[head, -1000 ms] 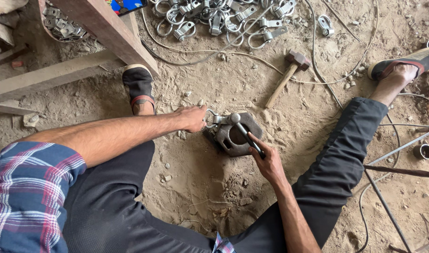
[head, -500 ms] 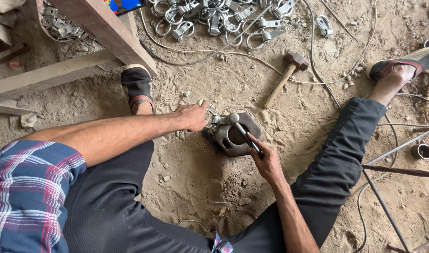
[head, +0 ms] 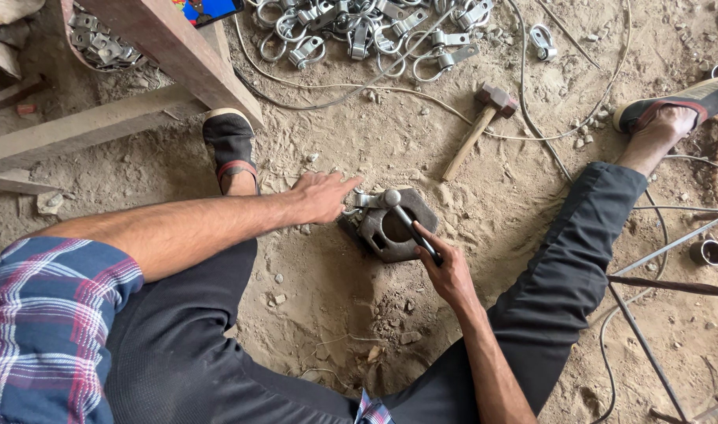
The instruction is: The person uses a hammer to drive a metal pin through a bracket assembly while holding it against a heavy metal base on the ground.
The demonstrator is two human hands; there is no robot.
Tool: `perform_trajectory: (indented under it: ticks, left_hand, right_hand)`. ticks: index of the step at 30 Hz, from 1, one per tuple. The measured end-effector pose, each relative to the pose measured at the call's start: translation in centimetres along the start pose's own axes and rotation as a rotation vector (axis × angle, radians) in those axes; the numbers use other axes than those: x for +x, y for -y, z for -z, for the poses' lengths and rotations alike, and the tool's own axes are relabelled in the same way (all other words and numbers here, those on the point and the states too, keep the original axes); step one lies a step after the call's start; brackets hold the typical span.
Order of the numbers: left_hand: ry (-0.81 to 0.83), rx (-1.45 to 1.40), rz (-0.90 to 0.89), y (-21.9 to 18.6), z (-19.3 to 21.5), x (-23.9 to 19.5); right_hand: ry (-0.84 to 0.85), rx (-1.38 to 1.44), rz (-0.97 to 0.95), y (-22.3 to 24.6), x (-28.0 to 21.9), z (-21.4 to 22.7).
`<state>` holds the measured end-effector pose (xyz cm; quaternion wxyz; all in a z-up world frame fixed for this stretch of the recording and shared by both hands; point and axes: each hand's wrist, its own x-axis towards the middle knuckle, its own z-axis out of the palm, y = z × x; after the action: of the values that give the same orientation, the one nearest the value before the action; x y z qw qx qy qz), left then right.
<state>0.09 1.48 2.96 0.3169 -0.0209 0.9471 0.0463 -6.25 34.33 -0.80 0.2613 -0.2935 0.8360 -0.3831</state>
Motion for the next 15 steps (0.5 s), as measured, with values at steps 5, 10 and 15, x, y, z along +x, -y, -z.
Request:
perform_trajectory:
  ticks: [5, 10, 15]
  left_hand:
    - [-0.009, -0.018, 0.022, 0.13, -0.01, 0.4]
    - [-0.006, 0.239, -0.029, 0.15, 0.42, -0.05]
    - [0.055, 0.099, 0.033, 0.19, 0.51, -0.17]
  right_hand:
    - [-0.005, -0.003, 0.008, 0.13, -0.04, 0.04]
    - [-0.003, -0.007, 0.014, 0.3, -0.01, 0.11]
    - [0.005, -0.009, -0.004, 0.23, -0.05, 0.18]
